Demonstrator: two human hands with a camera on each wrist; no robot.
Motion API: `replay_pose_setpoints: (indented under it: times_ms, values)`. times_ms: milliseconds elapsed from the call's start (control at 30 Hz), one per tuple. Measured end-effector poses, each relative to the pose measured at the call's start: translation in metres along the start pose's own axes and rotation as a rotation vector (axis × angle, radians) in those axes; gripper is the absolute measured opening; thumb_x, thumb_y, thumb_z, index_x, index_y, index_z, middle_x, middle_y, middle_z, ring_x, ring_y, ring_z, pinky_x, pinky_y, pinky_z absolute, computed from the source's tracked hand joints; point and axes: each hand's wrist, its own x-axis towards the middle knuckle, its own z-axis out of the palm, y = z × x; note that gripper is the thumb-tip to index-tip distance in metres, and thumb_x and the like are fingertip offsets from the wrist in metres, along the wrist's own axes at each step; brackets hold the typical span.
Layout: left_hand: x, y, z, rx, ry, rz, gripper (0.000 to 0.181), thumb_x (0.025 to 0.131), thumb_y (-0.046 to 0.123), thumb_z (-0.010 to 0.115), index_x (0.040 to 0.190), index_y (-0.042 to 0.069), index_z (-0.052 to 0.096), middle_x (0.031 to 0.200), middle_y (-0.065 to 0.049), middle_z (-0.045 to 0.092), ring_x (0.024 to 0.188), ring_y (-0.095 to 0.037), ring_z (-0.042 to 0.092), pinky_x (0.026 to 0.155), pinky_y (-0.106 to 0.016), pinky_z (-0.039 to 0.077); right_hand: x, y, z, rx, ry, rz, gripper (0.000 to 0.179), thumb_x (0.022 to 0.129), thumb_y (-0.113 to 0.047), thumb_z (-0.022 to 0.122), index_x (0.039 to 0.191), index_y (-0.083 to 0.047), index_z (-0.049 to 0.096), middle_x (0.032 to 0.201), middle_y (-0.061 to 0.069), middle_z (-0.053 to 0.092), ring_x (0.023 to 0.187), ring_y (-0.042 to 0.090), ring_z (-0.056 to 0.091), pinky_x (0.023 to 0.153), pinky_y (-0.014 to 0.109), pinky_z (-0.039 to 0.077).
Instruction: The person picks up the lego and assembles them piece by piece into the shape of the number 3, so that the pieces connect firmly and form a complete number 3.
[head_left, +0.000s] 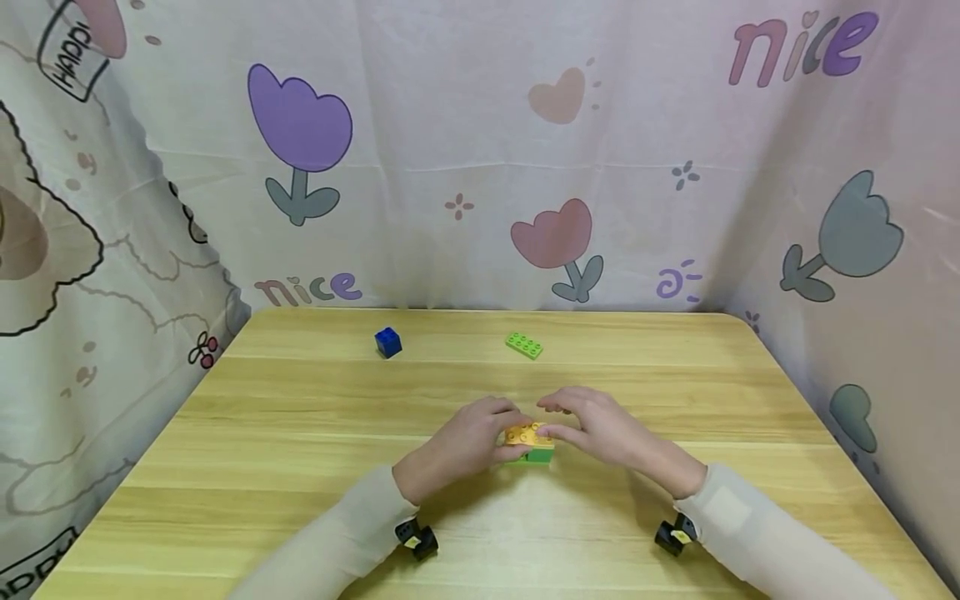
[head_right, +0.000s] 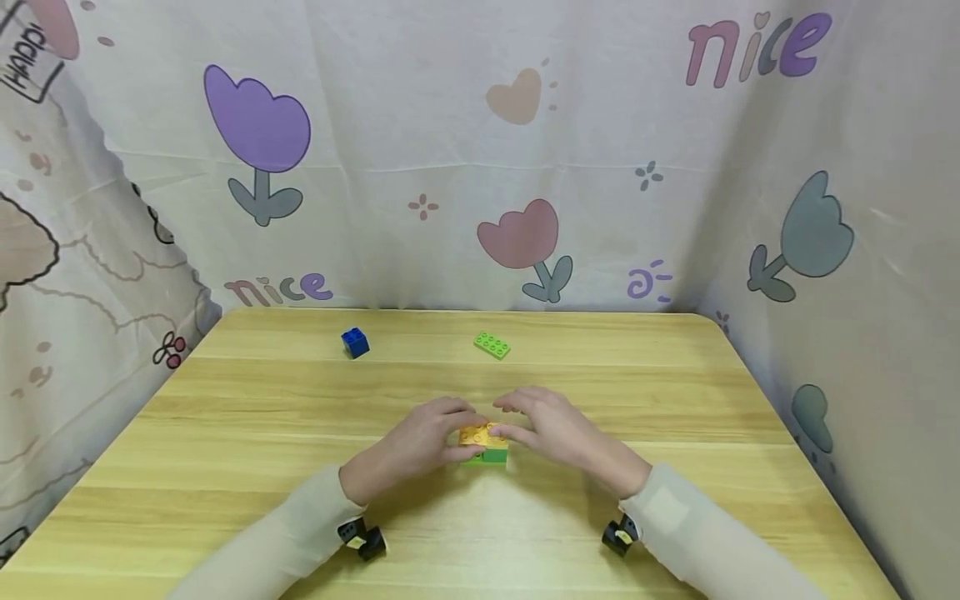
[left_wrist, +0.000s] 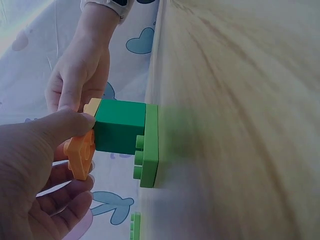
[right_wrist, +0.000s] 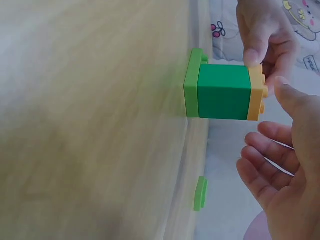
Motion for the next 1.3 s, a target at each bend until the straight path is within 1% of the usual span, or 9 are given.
replay_pose_setpoints:
  times_ms: [167, 300, 533, 633, 733, 833, 933, 1100, 1300]
  values:
    - [0.002, 0.001, 0.000, -0.015, 0.001, 0.009, 0.037, 0.085, 0.034, 0.077, 0.113, 0.010, 0.073, 0.102, -0.002, 0.068, 0.091, -0.014, 0.063, 0.081, -0.024, 0.052, -0.001, 0.002, 0.002, 0.015, -0.004, -0.058, 0.042, 0.092, -0.048, 0.064, 0.115, -0.013, 0.068, 0.110, -0.004, 0.068, 0.097, 0.009, 0.063, 0.083, 0.033, 0.053]
    - [0.005, 0.001, -0.001, -0.020, -0.014, -0.008, 0.037, 0.086, 0.035, 0.077, 0.114, 0.011, 0.073, 0.103, 0.000, 0.068, 0.092, -0.013, 0.063, 0.083, -0.024, 0.052, -0.002, 0.003, 0.003, 0.030, -0.004, -0.092, 0.038, 0.090, -0.047, 0.066, 0.112, -0.016, 0.069, 0.108, -0.006, 0.068, 0.094, 0.007, 0.063, 0.081, 0.030, 0.054]
    - [0.006, 0.000, -0.006, -0.044, -0.077, -0.050, 0.041, 0.088, 0.041, 0.072, 0.118, 0.013, 0.071, 0.109, 0.001, 0.068, 0.099, -0.013, 0.064, 0.089, -0.027, 0.050, -0.004, 0.000, 0.001, 0.036, -0.016, -0.083, 0.039, 0.089, -0.046, 0.068, 0.115, -0.016, 0.068, 0.111, -0.004, 0.068, 0.095, 0.009, 0.064, 0.082, 0.029, 0.054]
    - [0.006, 0.000, -0.011, -0.078, -0.122, -0.104, 0.043, 0.090, 0.047, 0.067, 0.120, 0.016, 0.069, 0.114, 0.003, 0.067, 0.104, -0.013, 0.062, 0.092, -0.029, 0.049, -0.005, 0.000, 0.002, 0.033, -0.013, -0.091, 0.040, 0.089, -0.045, 0.069, 0.115, -0.015, 0.068, 0.111, -0.004, 0.068, 0.094, 0.011, 0.065, 0.081, 0.030, 0.054]
    - [0.005, -0.003, -0.017, -0.091, -0.137, -0.148, 0.043, 0.093, 0.048, 0.063, 0.121, 0.016, 0.068, 0.117, 0.003, 0.065, 0.109, -0.015, 0.061, 0.094, -0.033, 0.048, -0.005, 0.001, 0.002, 0.029, -0.007, -0.096, 0.041, 0.089, -0.046, 0.069, 0.115, -0.014, 0.068, 0.110, -0.003, 0.068, 0.093, 0.013, 0.065, 0.081, 0.031, 0.054]
    - [0.005, -0.009, -0.024, -0.079, -0.113, -0.171, 0.040, 0.095, 0.043, 0.062, 0.122, 0.014, 0.067, 0.120, 0.000, 0.065, 0.111, -0.018, 0.060, 0.095, -0.036, 0.048, -0.006, 0.000, 0.002, 0.027, -0.009, -0.087, 0.043, 0.089, -0.047, 0.068, 0.116, -0.013, 0.067, 0.111, -0.002, 0.068, 0.093, 0.015, 0.065, 0.081, 0.031, 0.054]
    - [0.003, -0.017, -0.029, -0.063, -0.062, -0.174, 0.037, 0.095, 0.038, 0.064, 0.122, 0.012, 0.066, 0.117, -0.003, 0.066, 0.108, -0.020, 0.061, 0.093, -0.036, 0.049, -0.007, -0.001, 0.002, 0.028, -0.018, -0.067, 0.045, 0.089, -0.048, 0.067, 0.118, -0.013, 0.067, 0.112, -0.002, 0.068, 0.094, 0.014, 0.065, 0.081, 0.032, 0.054]
    - [-0.002, -0.033, -0.032, -0.040, 0.027, -0.188, 0.036, 0.094, 0.037, 0.066, 0.119, 0.011, 0.067, 0.110, -0.002, 0.066, 0.103, -0.019, 0.062, 0.090, -0.036, 0.050, -0.009, -0.002, 0.004, 0.036, -0.027, -0.046, 0.042, 0.088, -0.039, 0.072, 0.120, -0.012, 0.066, 0.113, -0.002, 0.067, 0.094, 0.013, 0.064, 0.082, 0.032, 0.054]
    - [-0.007, -0.048, -0.034, -0.026, 0.028, -0.280, 0.037, 0.093, 0.035, 0.067, 0.120, 0.011, 0.067, 0.111, -0.003, 0.066, 0.105, -0.021, 0.061, 0.091, -0.038, 0.049, -0.012, 0.000, 0.008, 0.054, -0.038, -0.018, 0.042, 0.088, -0.034, 0.073, 0.122, -0.012, 0.065, 0.113, -0.002, 0.067, 0.094, 0.010, 0.062, 0.082, 0.031, 0.053]
